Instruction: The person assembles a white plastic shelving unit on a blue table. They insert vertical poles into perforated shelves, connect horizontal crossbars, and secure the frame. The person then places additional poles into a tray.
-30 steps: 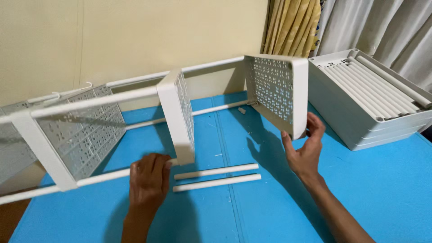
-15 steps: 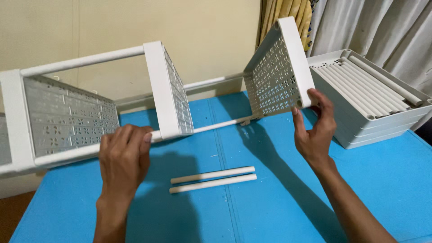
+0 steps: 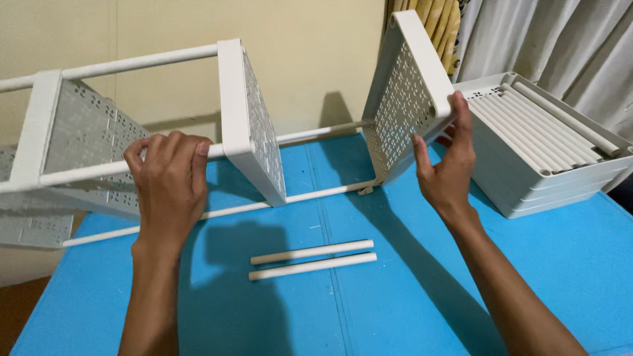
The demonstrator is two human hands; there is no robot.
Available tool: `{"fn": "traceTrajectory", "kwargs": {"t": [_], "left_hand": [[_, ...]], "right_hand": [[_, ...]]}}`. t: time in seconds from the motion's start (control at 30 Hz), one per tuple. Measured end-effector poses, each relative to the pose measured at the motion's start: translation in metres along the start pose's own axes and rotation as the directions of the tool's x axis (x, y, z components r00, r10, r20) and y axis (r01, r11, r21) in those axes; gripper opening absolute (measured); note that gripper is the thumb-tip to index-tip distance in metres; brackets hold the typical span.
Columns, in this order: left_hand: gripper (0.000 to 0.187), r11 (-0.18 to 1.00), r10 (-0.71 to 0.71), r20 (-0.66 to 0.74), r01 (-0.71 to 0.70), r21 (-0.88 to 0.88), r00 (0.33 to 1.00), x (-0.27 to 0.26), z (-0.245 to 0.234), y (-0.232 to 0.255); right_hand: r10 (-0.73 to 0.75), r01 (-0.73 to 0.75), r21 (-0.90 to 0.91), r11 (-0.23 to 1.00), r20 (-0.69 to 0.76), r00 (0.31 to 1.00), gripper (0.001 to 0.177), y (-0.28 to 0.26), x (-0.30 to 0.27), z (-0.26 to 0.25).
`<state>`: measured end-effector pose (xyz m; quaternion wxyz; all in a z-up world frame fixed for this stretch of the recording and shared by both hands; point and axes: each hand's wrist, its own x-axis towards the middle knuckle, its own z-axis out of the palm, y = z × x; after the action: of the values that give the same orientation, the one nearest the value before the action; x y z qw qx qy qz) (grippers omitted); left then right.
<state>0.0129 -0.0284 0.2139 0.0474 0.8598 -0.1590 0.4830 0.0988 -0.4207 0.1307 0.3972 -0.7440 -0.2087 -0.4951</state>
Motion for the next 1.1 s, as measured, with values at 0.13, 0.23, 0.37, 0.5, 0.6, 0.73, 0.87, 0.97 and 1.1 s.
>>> {"fn": "traceTrajectory", "kwargs": {"t": [0.13,0.23,0.37,0.5,0.6,0.73,0.87,0.97,1.1], "left_hand": [[0.026,0.996,-0.082,0.011,0.082,0.019,0.997,0.004,0.013,0.000],[0.033,0.991,-0.120,0.039,0.117,0.060,0.992,0.002,0.024,0.004],[0.068,0.979,-0.198,0.081,0.193,0.061,0.977,0.000,0.040,0.011],[0.084,0.973,-0.226,0.119,0.218,0.080,0.967,0.006,0.053,0.007],[0.086,0.968,-0.242,0.130,0.230,0.100,0.962,0.012,0.059,0.002],[0.086,0.968,-0.246,0.143,0.237,0.076,0.959,0.018,0.065,-0.002],[0.087,0.972,-0.230,0.147,0.221,0.076,0.962,0.026,0.070,-0.006],[0.087,0.967,-0.255,0.178,0.246,0.068,0.951,0.030,0.072,-0.008],[0.094,0.976,-0.206,0.111,0.197,0.088,0.972,0.028,0.079,-0.008]], "right_hand": [[0.037,-0.035,-0.044,0.998,0.029,0.999,0.099,0.008,0.000,0.015],[0.059,-0.056,-0.051,0.997,0.047,0.997,0.098,0.013,0.002,0.023],[0.071,-0.065,-0.103,0.993,0.061,0.996,0.101,0.019,0.014,0.031],[0.067,-0.052,-0.149,0.988,0.097,0.993,0.102,0.022,0.023,0.034],[0.123,-0.104,-0.146,0.984,0.128,0.984,0.101,0.023,0.029,0.037],[0.012,0.006,-0.170,0.985,0.104,0.995,0.103,0.027,0.029,0.043],[0.123,-0.093,-0.166,0.982,0.177,0.977,0.100,0.033,0.023,0.047],[0.054,-0.034,-0.082,0.996,0.255,0.965,0.102,0.036,0.017,0.044],[0.069,-0.041,-0.105,0.994,0.279,0.958,0.095,0.037,-0.006,0.037]]}}
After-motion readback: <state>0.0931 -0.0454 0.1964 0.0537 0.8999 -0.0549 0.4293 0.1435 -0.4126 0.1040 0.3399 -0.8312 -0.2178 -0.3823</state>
